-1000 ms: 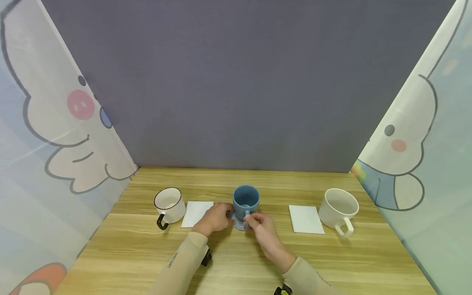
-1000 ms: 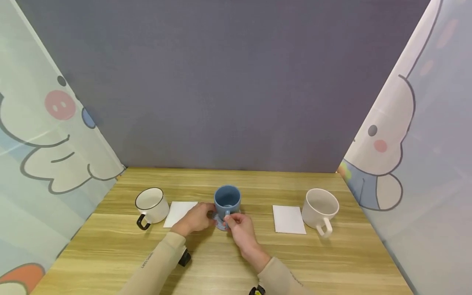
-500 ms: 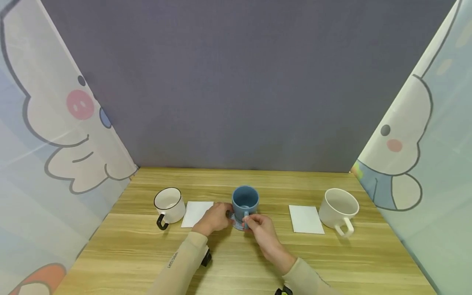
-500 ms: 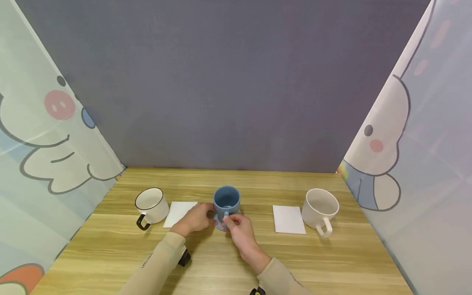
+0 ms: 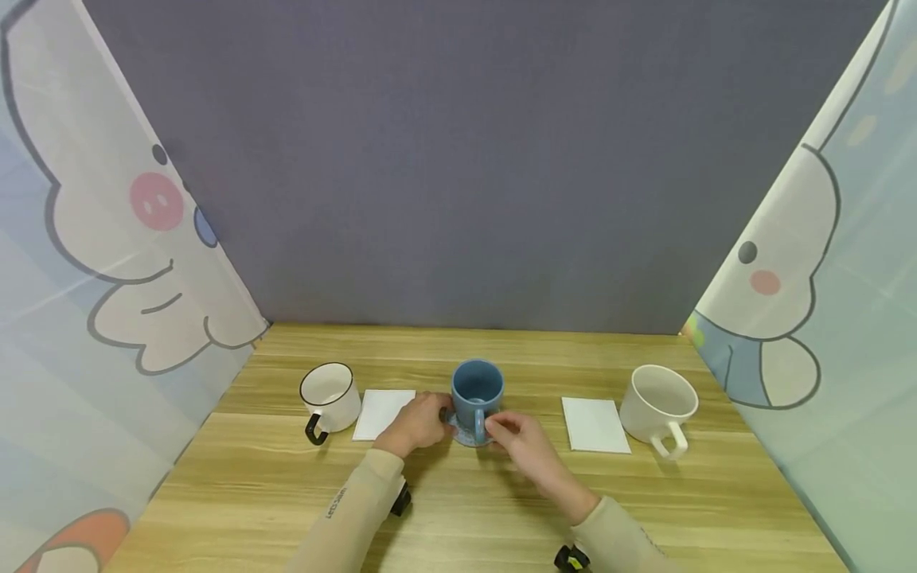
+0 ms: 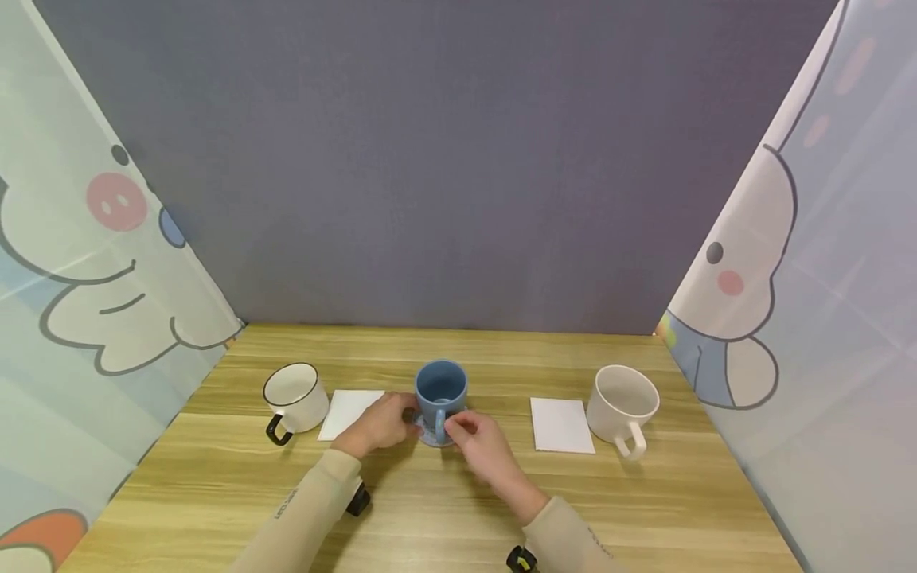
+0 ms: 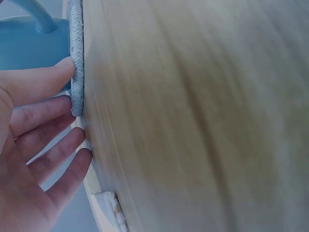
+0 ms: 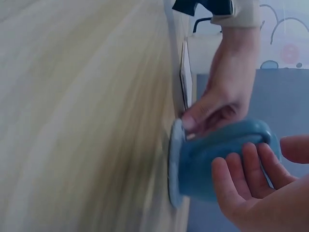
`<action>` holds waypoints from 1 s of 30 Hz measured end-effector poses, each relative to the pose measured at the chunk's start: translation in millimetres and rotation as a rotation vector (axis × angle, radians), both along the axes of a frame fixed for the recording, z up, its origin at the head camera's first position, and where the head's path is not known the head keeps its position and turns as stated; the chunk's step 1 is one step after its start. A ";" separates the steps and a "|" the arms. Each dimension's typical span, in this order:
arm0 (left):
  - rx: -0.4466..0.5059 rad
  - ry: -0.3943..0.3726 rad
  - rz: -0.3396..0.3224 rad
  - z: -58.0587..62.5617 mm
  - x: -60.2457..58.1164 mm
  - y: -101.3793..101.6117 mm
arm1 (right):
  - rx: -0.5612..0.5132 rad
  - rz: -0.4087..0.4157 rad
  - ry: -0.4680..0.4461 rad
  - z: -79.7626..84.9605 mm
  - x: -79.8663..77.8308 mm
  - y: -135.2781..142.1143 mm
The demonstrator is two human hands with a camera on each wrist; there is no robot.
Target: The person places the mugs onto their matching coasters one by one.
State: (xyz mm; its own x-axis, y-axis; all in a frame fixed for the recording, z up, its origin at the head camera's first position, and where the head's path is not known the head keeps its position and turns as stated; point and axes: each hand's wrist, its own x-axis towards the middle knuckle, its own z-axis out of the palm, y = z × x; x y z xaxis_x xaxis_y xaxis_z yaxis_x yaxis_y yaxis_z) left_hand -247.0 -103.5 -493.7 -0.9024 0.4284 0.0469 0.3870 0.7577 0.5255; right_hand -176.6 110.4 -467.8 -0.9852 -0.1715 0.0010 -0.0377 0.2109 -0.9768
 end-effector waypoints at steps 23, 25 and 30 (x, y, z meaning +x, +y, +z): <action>0.005 0.006 -0.009 -0.3 -1.1 -1.5 | 0.376 -0.115 0.211 47.6 4.2 59.1; 0.004 0.003 -0.007 -0.6 -0.6 -1.6 | 0.393 -0.131 0.219 49.2 5.1 64.2; 0.004 0.006 -0.009 -2.0 -0.8 -1.2 | 0.422 -0.186 0.261 54.4 8.2 77.8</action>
State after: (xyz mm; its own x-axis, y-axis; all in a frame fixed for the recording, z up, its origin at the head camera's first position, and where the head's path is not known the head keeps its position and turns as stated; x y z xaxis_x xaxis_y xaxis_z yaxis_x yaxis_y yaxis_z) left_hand -247.9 -104.7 -495.7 -0.8982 0.4363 0.0539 0.3969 0.7521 0.5262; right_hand -168.4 188.2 -413.4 -0.9752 -0.0320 0.2189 -0.1926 0.6102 -0.7685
